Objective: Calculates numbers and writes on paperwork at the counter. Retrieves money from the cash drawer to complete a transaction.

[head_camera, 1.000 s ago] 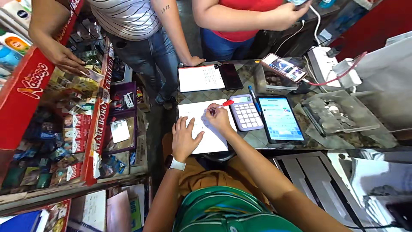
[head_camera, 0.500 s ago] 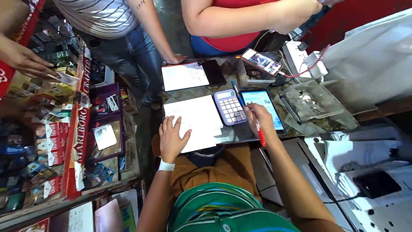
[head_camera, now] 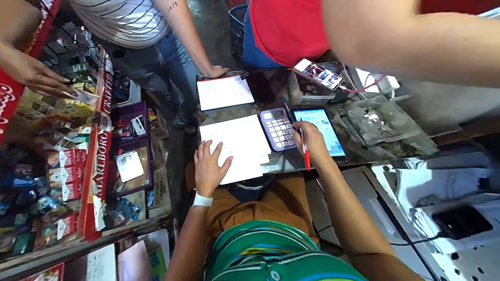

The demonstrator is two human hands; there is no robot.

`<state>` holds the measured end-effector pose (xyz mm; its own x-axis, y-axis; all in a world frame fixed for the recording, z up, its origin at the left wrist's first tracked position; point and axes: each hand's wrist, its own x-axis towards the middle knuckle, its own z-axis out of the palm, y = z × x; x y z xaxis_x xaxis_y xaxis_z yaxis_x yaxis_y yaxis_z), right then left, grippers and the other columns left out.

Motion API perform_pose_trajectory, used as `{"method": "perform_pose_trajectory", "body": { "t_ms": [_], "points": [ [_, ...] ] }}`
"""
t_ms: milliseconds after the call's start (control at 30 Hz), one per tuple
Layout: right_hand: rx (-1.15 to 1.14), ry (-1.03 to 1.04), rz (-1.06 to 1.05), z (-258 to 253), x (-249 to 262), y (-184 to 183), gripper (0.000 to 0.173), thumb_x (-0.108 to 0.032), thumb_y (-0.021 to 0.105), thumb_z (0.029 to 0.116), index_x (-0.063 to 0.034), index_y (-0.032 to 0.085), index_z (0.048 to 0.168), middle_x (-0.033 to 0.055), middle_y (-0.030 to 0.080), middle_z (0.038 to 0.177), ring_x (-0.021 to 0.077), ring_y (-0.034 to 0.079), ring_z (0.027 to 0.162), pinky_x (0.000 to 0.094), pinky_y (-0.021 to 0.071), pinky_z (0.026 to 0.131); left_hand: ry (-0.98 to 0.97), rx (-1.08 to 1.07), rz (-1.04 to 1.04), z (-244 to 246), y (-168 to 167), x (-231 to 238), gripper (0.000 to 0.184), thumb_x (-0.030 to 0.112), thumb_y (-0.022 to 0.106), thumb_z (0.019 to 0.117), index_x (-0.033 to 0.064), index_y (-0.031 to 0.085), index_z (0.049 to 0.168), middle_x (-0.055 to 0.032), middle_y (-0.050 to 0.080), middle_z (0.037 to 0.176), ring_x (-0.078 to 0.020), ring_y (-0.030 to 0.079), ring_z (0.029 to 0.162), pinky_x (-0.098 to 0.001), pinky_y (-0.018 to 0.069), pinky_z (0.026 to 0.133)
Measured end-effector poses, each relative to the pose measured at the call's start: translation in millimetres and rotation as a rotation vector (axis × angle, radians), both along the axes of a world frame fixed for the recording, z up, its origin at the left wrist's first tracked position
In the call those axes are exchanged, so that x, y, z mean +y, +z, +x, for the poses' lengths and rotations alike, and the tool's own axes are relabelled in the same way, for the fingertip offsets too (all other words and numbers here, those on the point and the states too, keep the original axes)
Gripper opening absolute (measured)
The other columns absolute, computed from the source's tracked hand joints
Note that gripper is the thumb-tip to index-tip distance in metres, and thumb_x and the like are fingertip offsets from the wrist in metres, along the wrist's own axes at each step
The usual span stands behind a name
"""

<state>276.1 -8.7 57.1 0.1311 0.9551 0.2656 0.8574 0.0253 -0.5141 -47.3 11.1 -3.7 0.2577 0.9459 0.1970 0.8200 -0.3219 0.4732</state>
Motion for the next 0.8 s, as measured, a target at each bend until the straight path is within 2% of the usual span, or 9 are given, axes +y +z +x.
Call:
{"method": "perform_pose_trajectory", "body": {
  "t_ms": [100,167,267,333,433,500,667,800],
  "points": [
    [-0.091,0.102,-0.006,7,27,-10,0.031,-0.019,0.058,0.1028,0.0035,0.064,0.123,0.0259,0.064,0.128,0.0461,0.057,0.125,0.0616,0.0433,0.106,0.008,0.011,-0.017,0,0,0,0.062,0.062,0.054,0.0954,0.0217,0.063,0.141,-0.0179,0.048,0.154,-0.0419,0.034,0.149,-0.0645,0.0271,0.117],
    [-0.155,0.112,-0.049,10,37,-16,0.034,-0.029,0.059,0.1036,-0.0001,0.067,0.119,0.0228,0.067,0.124,0.0469,0.056,0.126,0.0664,0.0406,0.103,0.009,0.007,-0.029,1,0,0,0.062,0.062,0.053,0.0958,0.0221,0.062,0.142,-0.0168,0.049,0.154,-0.0411,0.033,0.149,-0.0640,0.0265,0.118],
    [-0.178,0.098,-0.029,10,38,-14,0.036,-0.032,0.057,0.1035,-0.0001,0.069,0.115,0.0221,0.069,0.116,0.0489,0.056,0.124,0.0687,0.0381,0.103,0.010,0.000,-0.031,2,1,1,0.061,0.062,0.053,0.0960,0.0228,0.062,0.142,-0.0166,0.049,0.154,-0.0406,0.033,0.150,-0.0642,0.0269,0.118],
    [-0.146,0.105,-0.029,10,31,-14,0.031,-0.025,0.057,0.1029,0.0007,0.068,0.116,0.0221,0.069,0.117,0.0495,0.055,0.126,0.0692,0.0359,0.105,0.003,-0.006,-0.026,2,1,1,0.061,0.061,0.055,0.0957,0.0219,0.063,0.142,-0.0174,0.049,0.153,-0.0413,0.034,0.149,-0.0653,0.0276,0.117],
    [-0.112,0.134,0.097,6,12,-9,0.024,-0.006,0.054,0.0929,0.0023,0.070,0.109,0.0215,0.071,0.107,0.0488,0.060,0.116,0.0670,0.0397,0.100,-0.002,-0.010,-0.012,2,1,2,0.060,0.060,0.055,0.0955,0.0206,0.064,0.140,-0.0182,0.050,0.152,-0.0422,0.035,0.148,-0.0654,0.0277,0.116],
    [-0.146,0.151,0.151,2,0,-10,0.025,-0.006,0.052,0.0910,0.0010,0.071,0.105,0.0192,0.072,0.103,0.0465,0.062,0.111,0.0657,0.0414,0.099,-0.001,-0.012,0.001,2,1,1,0.060,0.060,0.056,0.0951,0.0201,0.065,0.139,-0.0188,0.051,0.151,-0.0429,0.036,0.148,-0.0655,0.0282,0.116],
    [-0.212,0.174,0.152,-11,-9,-9,0.024,-0.016,0.053,0.0952,-0.0030,0.073,0.098,0.0150,0.074,0.097,0.0434,0.064,0.111,0.0646,0.0397,0.100,0.002,0.005,0.004,1,-1,1,0.062,0.063,0.053,0.0951,0.0212,0.064,0.140,-0.0180,0.050,0.152,-0.0424,0.035,0.148,-0.0653,0.0273,0.116],
    [-0.188,0.291,0.045,-24,-8,-13,0.036,-0.037,0.055,0.1020,-0.0062,0.073,0.106,0.0131,0.074,0.109,0.0416,0.061,0.119,0.0657,0.0369,0.106,0.006,0.006,-0.018,1,-1,1,0.062,0.063,0.053,0.0953,0.0219,0.063,0.141,-0.0176,0.049,0.153,-0.0417,0.034,0.149,-0.0651,0.0266,0.117]
  ]
}}
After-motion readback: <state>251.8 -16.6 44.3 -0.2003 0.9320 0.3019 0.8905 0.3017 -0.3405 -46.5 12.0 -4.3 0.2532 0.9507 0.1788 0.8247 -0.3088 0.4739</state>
